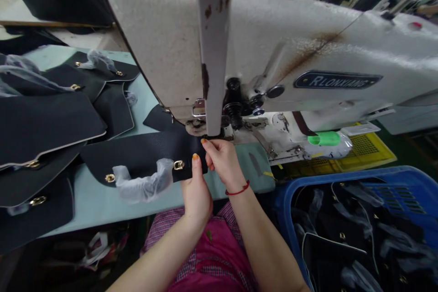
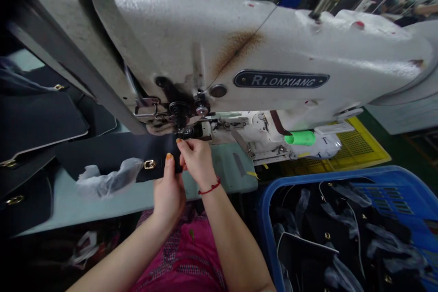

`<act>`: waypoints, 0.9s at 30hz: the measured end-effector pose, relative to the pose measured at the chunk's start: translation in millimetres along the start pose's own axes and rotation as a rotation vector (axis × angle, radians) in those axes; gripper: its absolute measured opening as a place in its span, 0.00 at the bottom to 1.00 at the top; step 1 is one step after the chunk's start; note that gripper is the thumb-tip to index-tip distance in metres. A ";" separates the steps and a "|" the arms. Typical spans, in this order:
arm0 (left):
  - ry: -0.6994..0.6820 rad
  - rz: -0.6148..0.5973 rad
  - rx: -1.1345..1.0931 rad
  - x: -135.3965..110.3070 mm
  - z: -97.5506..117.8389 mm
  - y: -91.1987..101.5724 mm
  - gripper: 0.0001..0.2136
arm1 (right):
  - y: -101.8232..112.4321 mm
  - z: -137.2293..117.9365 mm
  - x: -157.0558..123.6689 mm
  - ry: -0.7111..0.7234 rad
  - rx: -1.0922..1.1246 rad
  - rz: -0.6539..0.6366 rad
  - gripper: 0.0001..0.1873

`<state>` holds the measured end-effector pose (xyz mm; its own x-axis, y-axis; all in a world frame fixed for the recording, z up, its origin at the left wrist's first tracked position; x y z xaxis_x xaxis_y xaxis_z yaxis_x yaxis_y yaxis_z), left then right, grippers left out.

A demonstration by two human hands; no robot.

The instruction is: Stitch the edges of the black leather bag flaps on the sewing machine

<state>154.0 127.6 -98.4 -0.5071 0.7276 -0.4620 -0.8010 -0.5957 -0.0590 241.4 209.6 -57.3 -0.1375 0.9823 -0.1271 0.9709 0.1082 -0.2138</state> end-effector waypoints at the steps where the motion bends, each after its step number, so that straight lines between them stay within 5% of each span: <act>1: 0.033 -0.009 0.021 -2.2 -4.0 -3.0 0.24 | 1.0 -3.2 -0.5 0.009 -0.040 -0.002 0.26; 7: 0.041 -0.133 0.003 -1.6 -9.1 -9.9 0.21 | 26.3 -9.6 -27.9 0.107 -0.326 0.063 0.19; 11: 0.073 -0.309 0.007 -5.3 -26.1 8.0 0.16 | 51.7 10.2 -63.4 0.167 -0.785 0.166 0.12; 13: 0.105 -0.449 0.048 -18.6 -34.5 22.4 0.13 | 51.6 27.1 -73.7 0.153 -1.061 0.133 0.14; 16: 0.224 -0.821 0.222 -54.0 -33.6 43.3 0.12 | 47.8 43.9 -75.5 0.148 -1.327 0.100 0.12; 17: 0.229 -0.928 0.295 -61.5 -22.5 52.0 0.12 | 46.4 46.8 -73.4 0.155 -1.376 0.084 0.12; 19: 0.036 -0.908 0.419 -44.9 28.6 69.0 0.11 | 46.9 49.3 -68.6 0.173 -1.416 0.057 0.12; 20: -0.140 -0.831 0.463 -26.5 65.8 72.3 0.10 | 49.7 49.3 -67.2 0.180 -1.402 0.051 0.13; 22: -0.578 -0.463 0.382 18.9 157.4 79.0 0.08 | 61.1 46.3 -68.3 0.192 -1.298 0.081 0.14; 24: -0.846 -0.262 0.470 53.9 215.1 56.6 0.10 | 79.7 43.7 -74.8 0.169 -1.110 0.155 0.16; 27: -0.860 -0.442 0.760 98.0 227.4 -24.1 0.08 | 105.0 43.6 -90.4 0.112 -0.834 0.273 0.18</act>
<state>51.3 290.6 59.0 0.0404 0.9752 0.2175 -0.7927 -0.1012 0.6012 347.2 125.5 -110.5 0.0974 0.9946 0.0349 0.7999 -0.0991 0.5920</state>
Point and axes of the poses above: each hand's wrist, its own x-axis towards the middle knuckle, its own y-axis out of the back of the hand, z = x × y, the point moved 9 cm from there along x, towards the middle knuckle, and after that the axes turned 13 degrees about x, right-handed, at the moved point
